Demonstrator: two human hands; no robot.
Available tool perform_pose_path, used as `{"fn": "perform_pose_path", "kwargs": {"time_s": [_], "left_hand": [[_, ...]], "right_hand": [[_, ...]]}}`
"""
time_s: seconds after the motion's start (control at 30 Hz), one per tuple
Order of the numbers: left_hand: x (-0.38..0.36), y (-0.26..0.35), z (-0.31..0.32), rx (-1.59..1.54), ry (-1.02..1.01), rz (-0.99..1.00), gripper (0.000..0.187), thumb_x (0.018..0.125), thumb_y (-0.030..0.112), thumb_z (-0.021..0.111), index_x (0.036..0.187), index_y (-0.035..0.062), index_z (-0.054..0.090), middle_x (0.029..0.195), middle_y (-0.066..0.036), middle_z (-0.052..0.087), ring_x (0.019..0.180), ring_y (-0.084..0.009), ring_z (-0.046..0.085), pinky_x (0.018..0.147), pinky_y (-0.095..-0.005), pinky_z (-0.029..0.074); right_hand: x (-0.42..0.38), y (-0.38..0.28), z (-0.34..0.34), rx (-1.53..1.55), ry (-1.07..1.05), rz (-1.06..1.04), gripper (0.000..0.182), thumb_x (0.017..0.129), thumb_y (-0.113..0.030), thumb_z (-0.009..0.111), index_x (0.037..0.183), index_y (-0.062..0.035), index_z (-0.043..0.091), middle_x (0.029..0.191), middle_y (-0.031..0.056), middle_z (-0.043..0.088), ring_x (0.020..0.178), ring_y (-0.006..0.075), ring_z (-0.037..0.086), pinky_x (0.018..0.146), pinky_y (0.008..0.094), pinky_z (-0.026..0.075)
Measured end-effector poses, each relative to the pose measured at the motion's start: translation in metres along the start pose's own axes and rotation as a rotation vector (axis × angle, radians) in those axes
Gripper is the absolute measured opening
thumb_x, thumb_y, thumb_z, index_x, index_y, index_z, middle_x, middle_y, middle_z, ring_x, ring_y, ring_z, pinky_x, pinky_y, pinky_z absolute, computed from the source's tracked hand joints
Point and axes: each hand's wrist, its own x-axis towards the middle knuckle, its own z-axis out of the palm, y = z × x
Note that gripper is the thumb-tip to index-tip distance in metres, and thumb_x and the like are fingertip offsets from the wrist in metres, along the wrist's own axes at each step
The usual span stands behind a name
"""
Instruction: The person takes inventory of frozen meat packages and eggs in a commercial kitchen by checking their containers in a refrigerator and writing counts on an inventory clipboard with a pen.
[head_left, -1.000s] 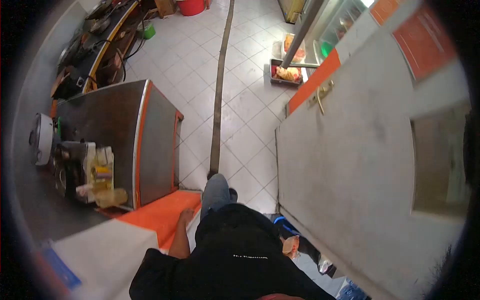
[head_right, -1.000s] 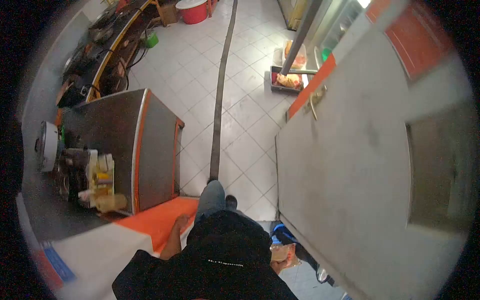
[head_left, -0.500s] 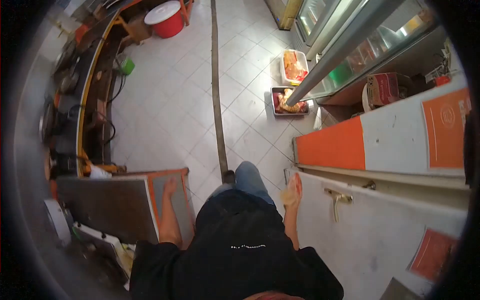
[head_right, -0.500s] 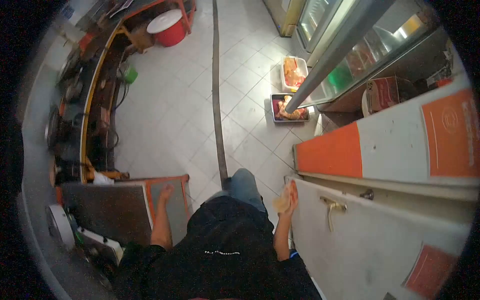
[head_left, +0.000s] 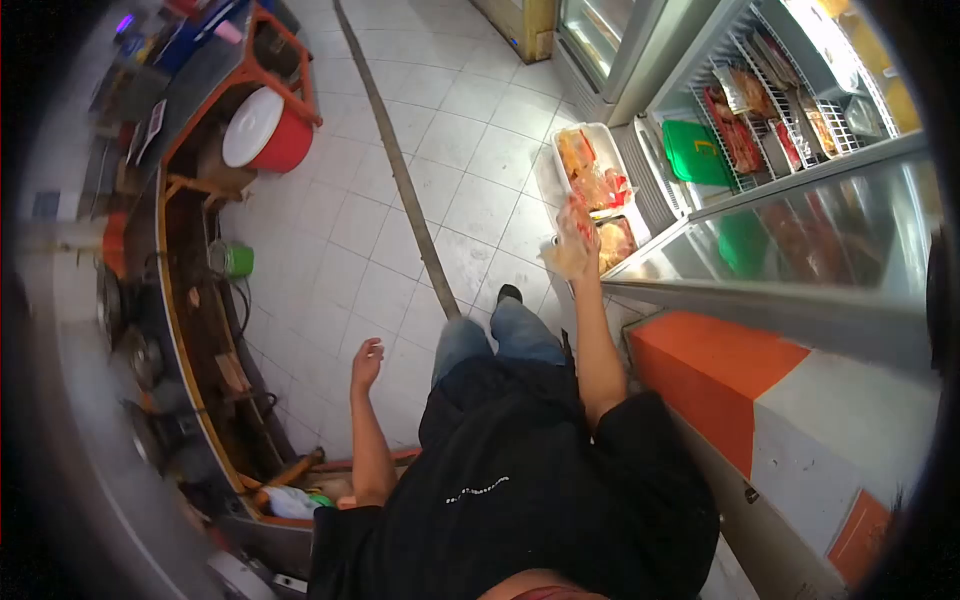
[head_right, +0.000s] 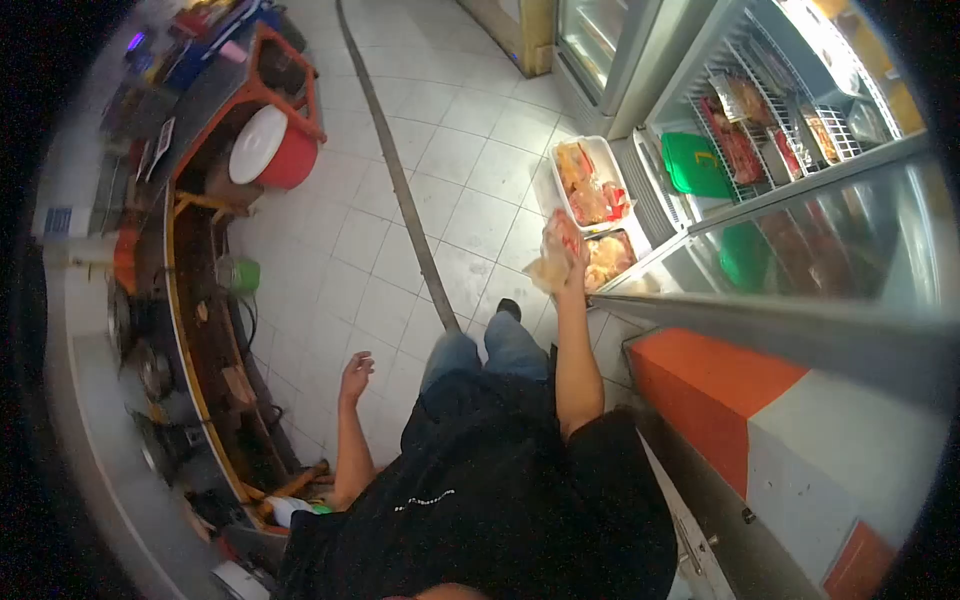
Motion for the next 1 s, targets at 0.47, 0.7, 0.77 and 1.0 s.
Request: {"fn": "perform_pose_path", "kwargs": {"time_s": [0.47,0.7,0.77,1.0], "left_hand": [[0.477,0.336,0.139,0.158,-0.442,0.114,0.023,0.091,0.017,0.055,0.11,0.0044,0.061,0.093,-0.009,0.066,0.086,-0.0188,0.063,0.073,-0.0315,0.053],[0.642,0.455,0.441,0.477,-0.845,0.63,0.018,0.088,0.015,0.057,0.104,0.008,0.063,0.096,-0.012,0.066,0.089,-0.0289,0.064,0.076,-0.0353,0.05],[0.663,0.432,0.527,0.533,-0.919,0.776,0.023,0.084,0.009,0.058,0.107,0.0078,0.061,0.099,-0.014,0.064,0.091,-0.0308,0.063,0.078,-0.0364,0.05],[0.724,0.383,0.756,0.877,-0.868,1.402,0.054,0.068,0.002,0.065,0.12,0.0142,0.054,0.117,-0.009,0.056,0.119,-0.0262,0.047,0.096,-0.0403,0.04]], "right_hand": [[0.289,-0.028,-0.067,0.423,0.657,0.17,0.028,0.091,-0.019,0.052,0.113,-0.0031,0.058,0.103,0.0096,0.065,0.089,0.0232,0.065,0.078,0.0354,0.054],[0.33,0.116,-0.188,-0.132,0.672,0.197,0.027,0.092,-0.022,0.054,0.108,-0.0022,0.061,0.095,0.0101,0.067,0.08,0.0217,0.066,0.069,0.034,0.056],[0.339,0.126,-0.198,0.308,0.726,0.357,0.029,0.092,-0.023,0.054,0.109,-0.0014,0.061,0.095,0.0105,0.067,0.079,0.0214,0.066,0.068,0.0339,0.056],[0.364,0.147,-0.224,0.379,0.705,0.471,0.042,0.09,-0.018,0.049,0.123,0.0071,0.052,0.121,0.0153,0.06,0.112,0.0222,0.057,0.094,0.0309,0.047]]}}
